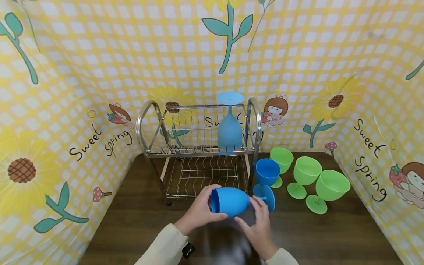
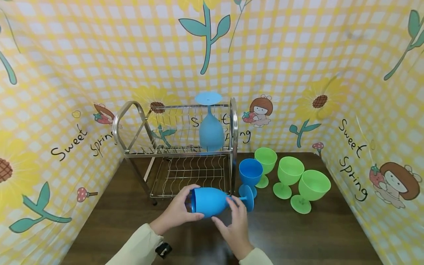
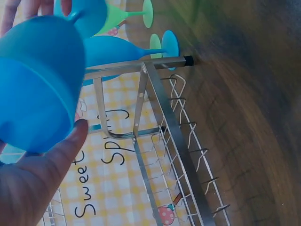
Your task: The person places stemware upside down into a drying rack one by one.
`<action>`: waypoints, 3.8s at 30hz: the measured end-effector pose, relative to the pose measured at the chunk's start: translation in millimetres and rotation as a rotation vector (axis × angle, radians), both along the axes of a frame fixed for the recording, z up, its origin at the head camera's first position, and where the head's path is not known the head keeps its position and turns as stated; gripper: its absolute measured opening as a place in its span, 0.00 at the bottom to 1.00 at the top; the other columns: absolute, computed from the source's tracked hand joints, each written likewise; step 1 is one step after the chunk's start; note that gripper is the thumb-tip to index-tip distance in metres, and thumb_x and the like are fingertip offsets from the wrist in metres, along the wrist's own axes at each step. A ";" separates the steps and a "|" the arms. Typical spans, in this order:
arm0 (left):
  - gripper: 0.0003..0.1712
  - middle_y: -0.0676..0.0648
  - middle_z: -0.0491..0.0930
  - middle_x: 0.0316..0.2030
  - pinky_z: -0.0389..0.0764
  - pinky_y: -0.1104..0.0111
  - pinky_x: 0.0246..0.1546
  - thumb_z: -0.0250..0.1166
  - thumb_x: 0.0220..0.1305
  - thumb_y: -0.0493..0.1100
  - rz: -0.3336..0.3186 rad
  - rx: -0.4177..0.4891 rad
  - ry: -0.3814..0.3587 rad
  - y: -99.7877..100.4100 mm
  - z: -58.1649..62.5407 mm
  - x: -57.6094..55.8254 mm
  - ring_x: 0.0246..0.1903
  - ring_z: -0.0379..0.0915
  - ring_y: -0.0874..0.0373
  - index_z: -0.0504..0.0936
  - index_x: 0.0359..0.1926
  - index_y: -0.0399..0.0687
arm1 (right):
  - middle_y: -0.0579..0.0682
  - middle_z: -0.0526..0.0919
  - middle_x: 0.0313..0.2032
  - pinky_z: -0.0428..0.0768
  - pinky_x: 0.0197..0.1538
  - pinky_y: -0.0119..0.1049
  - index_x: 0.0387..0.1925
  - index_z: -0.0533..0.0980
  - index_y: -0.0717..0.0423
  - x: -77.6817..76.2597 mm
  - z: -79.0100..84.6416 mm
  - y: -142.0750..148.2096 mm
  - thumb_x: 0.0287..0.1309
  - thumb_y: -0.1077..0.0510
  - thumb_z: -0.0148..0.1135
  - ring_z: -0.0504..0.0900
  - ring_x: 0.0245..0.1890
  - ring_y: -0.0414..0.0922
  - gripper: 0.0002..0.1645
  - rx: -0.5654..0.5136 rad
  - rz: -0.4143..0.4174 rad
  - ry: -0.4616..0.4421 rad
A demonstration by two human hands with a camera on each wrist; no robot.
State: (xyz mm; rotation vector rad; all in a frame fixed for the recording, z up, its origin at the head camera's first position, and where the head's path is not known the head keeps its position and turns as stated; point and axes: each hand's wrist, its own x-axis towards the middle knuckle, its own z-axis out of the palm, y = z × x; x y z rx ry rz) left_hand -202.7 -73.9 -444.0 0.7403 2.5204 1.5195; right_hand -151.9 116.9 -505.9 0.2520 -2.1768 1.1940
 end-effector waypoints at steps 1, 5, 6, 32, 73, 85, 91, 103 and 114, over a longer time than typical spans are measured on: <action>0.44 0.36 0.67 0.54 0.79 0.49 0.42 0.77 0.46 0.40 0.015 0.021 -0.002 -0.1 0.1 0.4 0.50 0.68 0.39 0.64 0.62 0.38 | 0.68 0.66 0.56 0.75 0.49 0.62 0.60 0.64 0.70 2.0 3.3 -3.7 0.56 0.49 0.68 0.69 0.52 0.64 0.40 -0.124 -0.013 -0.065; 0.44 0.35 0.65 0.57 0.79 0.48 0.45 0.77 0.46 0.38 0.095 0.113 -0.016 2.3 0.5 3.3 0.50 0.68 0.38 0.64 0.63 0.40 | 0.66 0.60 0.62 0.73 0.54 0.58 0.70 0.47 0.64 6.4 22.4 -15.2 0.60 0.59 0.63 0.70 0.56 0.65 0.46 -0.553 -0.013 -0.299; 0.44 0.35 0.64 0.58 0.78 0.48 0.46 0.77 0.46 0.38 0.113 0.134 -0.015 3.3 0.7 4.2 0.51 0.68 0.38 0.64 0.63 0.41 | 0.66 0.59 0.63 0.73 0.55 0.57 0.72 0.43 0.62 6.6 27.6 -16.7 0.61 0.59 0.62 0.70 0.57 0.65 0.48 -0.612 0.006 -0.342; 0.48 0.34 0.61 0.59 0.71 0.51 0.53 0.74 0.51 0.45 0.138 0.455 0.002 20.3 -22.2 20.3 0.55 0.63 0.41 0.55 0.65 0.38 | 0.69 0.42 0.70 0.70 0.52 0.62 0.74 0.32 0.54 2.0 65.0 -34.1 0.62 0.55 0.62 0.57 0.63 0.73 0.56 -0.850 0.195 -0.457; 0.27 0.35 0.71 0.53 0.66 0.74 0.52 0.62 0.58 0.27 0.464 0.491 0.243 -18.5 -33.8 6.4 0.51 0.64 0.67 0.66 0.58 0.29 | 0.64 0.46 0.69 0.66 0.56 0.67 0.74 0.33 0.55 -8.9 61.4 -27.2 0.48 0.55 0.73 0.55 0.64 0.67 0.67 -0.589 0.212 -0.249; 0.30 0.37 0.71 0.46 0.67 0.71 0.40 0.59 0.52 0.25 0.946 0.489 0.170 -73.0 -25.6 -32.7 0.41 0.65 0.58 0.64 0.58 0.29 | 0.64 0.47 0.69 0.67 0.56 0.66 0.74 0.35 0.55 -11.2 65.7 -30.4 0.47 0.51 0.74 0.54 0.65 0.68 0.68 -0.503 0.296 -0.258; 0.34 0.32 0.64 0.49 0.63 0.57 0.48 0.61 0.53 0.31 0.982 0.367 0.129 -90.0 -6.9 -50.6 0.48 0.61 0.43 0.61 0.62 0.31 | 0.63 0.48 0.69 0.66 0.56 0.67 0.73 0.36 0.57 -18.2 74.1 -25.6 0.48 0.52 0.74 0.53 0.65 0.67 0.66 -0.453 0.302 -0.228; 0.17 0.35 0.77 0.42 0.68 0.66 0.40 0.62 0.60 0.38 1.045 0.260 0.142 -110.8 18.7 -66.5 0.38 0.71 0.50 0.75 0.48 0.32 | 0.63 0.47 0.70 0.63 0.59 0.67 0.73 0.38 0.59 -33.7 95.4 -24.9 0.48 0.53 0.74 0.53 0.66 0.66 0.65 -0.360 0.271 -0.172; 0.17 0.29 0.79 0.42 0.69 0.52 0.49 0.68 0.58 0.37 0.989 0.159 0.185 -122.3 15.9 -73.0 0.44 0.74 0.38 0.77 0.44 0.29 | 0.64 0.47 0.70 0.63 0.59 0.65 0.74 0.38 0.59 -49.5 121.0 -32.2 0.48 0.49 0.73 0.56 0.66 0.66 0.66 -0.264 0.314 -0.149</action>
